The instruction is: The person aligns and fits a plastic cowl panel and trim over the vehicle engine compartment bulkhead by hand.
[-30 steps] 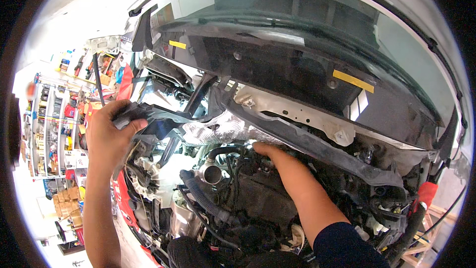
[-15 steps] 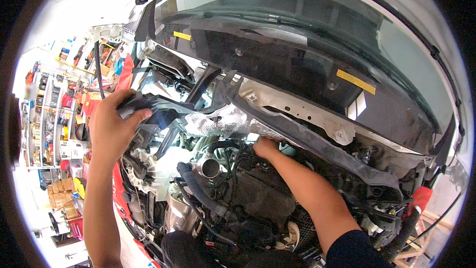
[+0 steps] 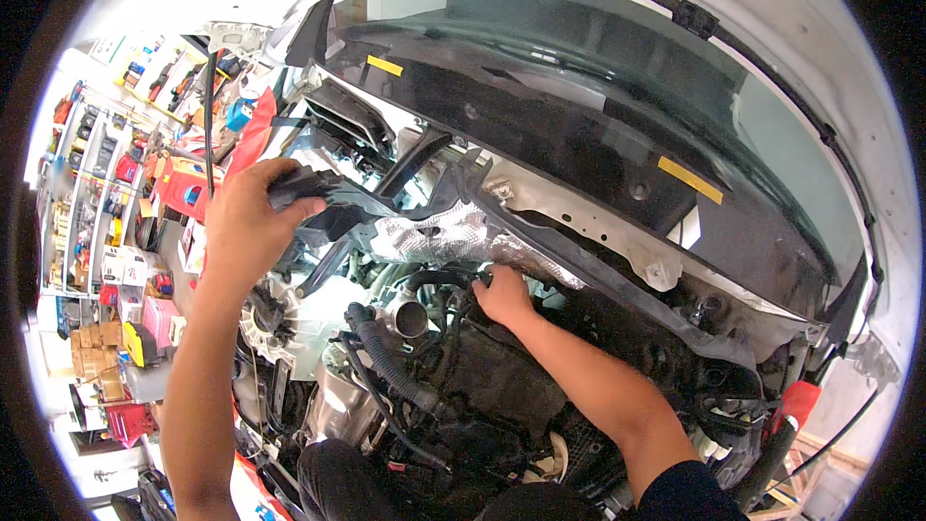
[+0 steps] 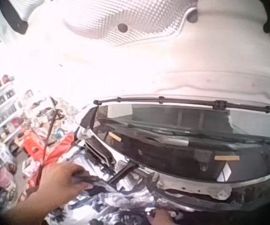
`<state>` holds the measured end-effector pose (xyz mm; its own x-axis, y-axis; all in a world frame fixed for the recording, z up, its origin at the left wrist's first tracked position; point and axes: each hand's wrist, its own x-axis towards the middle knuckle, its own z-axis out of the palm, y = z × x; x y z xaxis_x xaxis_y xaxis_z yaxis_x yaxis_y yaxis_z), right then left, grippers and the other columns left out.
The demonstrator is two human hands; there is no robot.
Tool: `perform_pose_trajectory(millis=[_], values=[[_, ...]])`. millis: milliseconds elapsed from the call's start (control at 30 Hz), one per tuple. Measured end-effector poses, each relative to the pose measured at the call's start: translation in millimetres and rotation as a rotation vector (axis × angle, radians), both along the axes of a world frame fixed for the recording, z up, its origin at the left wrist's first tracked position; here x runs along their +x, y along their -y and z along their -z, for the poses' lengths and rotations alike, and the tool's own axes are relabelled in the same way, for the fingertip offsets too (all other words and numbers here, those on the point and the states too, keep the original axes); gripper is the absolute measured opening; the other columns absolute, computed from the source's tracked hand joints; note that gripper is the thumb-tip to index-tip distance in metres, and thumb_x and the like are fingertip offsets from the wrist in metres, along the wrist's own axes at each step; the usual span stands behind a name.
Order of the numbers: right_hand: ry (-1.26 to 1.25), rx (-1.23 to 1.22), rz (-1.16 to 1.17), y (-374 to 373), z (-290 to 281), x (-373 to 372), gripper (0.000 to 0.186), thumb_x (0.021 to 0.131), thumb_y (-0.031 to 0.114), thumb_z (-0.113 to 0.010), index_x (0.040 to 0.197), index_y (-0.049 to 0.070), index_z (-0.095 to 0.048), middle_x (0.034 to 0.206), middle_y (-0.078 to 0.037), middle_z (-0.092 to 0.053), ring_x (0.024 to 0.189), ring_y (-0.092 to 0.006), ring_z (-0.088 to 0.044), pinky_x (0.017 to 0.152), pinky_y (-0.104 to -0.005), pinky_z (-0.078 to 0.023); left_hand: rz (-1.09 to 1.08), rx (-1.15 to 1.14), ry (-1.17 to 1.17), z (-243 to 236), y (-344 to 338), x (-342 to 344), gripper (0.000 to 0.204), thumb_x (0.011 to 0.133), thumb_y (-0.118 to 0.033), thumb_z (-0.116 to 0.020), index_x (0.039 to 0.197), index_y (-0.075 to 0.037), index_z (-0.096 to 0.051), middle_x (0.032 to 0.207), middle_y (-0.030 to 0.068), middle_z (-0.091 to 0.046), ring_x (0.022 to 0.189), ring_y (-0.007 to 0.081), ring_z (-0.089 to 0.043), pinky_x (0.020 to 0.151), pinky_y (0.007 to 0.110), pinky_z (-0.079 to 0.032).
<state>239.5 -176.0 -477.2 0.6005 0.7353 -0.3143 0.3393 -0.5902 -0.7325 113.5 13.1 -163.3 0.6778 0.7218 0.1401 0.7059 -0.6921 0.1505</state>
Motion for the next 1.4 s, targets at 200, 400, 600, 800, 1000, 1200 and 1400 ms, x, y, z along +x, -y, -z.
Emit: perform_pose_trajectory(millis=[200,400,600,800,1000,1200,1400], values=[[0.141,-0.032,-0.077,-8,-22,-6,0.044,0.081,0.028,-0.070,0.112,-0.002,-0.063,0.103,-0.025,-0.066,0.099,-0.0418,-0.062,0.088,-0.0474,-0.049,0.016,-0.035,-0.026,20,-8,-17,0.047,0.069,-0.033,-0.082,0.106,-0.006,-0.070,0.095,0.0137,-0.071,0.089,0.0316,-0.067,0.077,0.040,-0.051],[0.315,-0.069,-0.310,-32,-24,-19,0.046,0.082,0.026,-0.070,0.115,-0.004,-0.056,0.097,-0.023,-0.067,0.096,-0.0410,-0.063,0.084,-0.0469,-0.050,-0.006,0.008,-0.059,63,-38,-51,0.042,0.071,-0.038,-0.079,0.104,-0.013,-0.070,0.096,0.0081,-0.070,0.089,0.0310,-0.067,0.076,0.042,-0.051],[0.974,0.121,-0.322,-43,-43,-40,0.049,0.086,0.024,-0.065,0.126,-0.002,-0.052,0.118,-0.025,-0.058,0.112,-0.0404,-0.054,0.097,-0.0488,-0.042,-0.076,-0.190,-0.069,81,-42,-83,0.048,0.066,-0.039,-0.082,0.105,-0.012,-0.072,0.097,0.0101,-0.071,0.090,0.0323,-0.067,0.080,0.041,-0.051],[0.928,0.141,-0.452,-11,-56,-70,0.050,0.088,0.024,-0.063,0.128,-0.002,-0.051,0.124,-0.025,-0.055,0.116,-0.0403,-0.052,0.099,-0.0497,-0.039,0.021,-0.212,-0.097,86,-33,-111,0.047,0.073,-0.042,-0.077,0.107,-0.010,-0.070,0.081,0.0126,-0.070,0.079,0.0342,-0.067,0.072,0.043,-0.051],[0.096,0.072,-0.519,71,-121,-85,0.051,0.091,0.025,-0.060,0.134,0.001,-0.048,0.132,-0.024,-0.052,0.126,-0.0384,-0.046,0.107,-0.0475,-0.034,0.215,-0.134,-0.323,104,-35,-121,0.034,0.080,-0.039,-0.071,0.089,-0.006,-0.064,0.065,0.0167,-0.061,0.068,0.0401,-0.061,0.064,0.049,-0.046],[-1.086,0.007,0.032,190,-269,-54,0.035,0.093,0.016,-0.053,0.125,0.003,-0.058,0.138,-0.024,-0.050,0.126,-0.0313,-0.051,0.102,-0.0380,-0.040,0.191,-0.081,-0.313,116,-49,-143,0.043,0.080,-0.047,-0.069,0.083,-0.004,-0.066,0.064,0.0177,-0.061,0.069,0.0393,-0.060,0.065,0.048,-0.045],[0.766,-0.159,0.138,355,-259,-45,0.068,0.086,0.018,-0.069,0.139,-0.010,-0.037,0.127,-0.026,-0.053,0.121,-0.0354,-0.051,0.103,-0.0424,-0.042,0.185,-0.144,-0.264,120,-57,-127,0.045,0.079,-0.049,-0.069,0.085,-0.004,-0.067,0.068,0.0176,-0.064,0.073,0.0395,-0.063,0.071,0.047,-0.050]])
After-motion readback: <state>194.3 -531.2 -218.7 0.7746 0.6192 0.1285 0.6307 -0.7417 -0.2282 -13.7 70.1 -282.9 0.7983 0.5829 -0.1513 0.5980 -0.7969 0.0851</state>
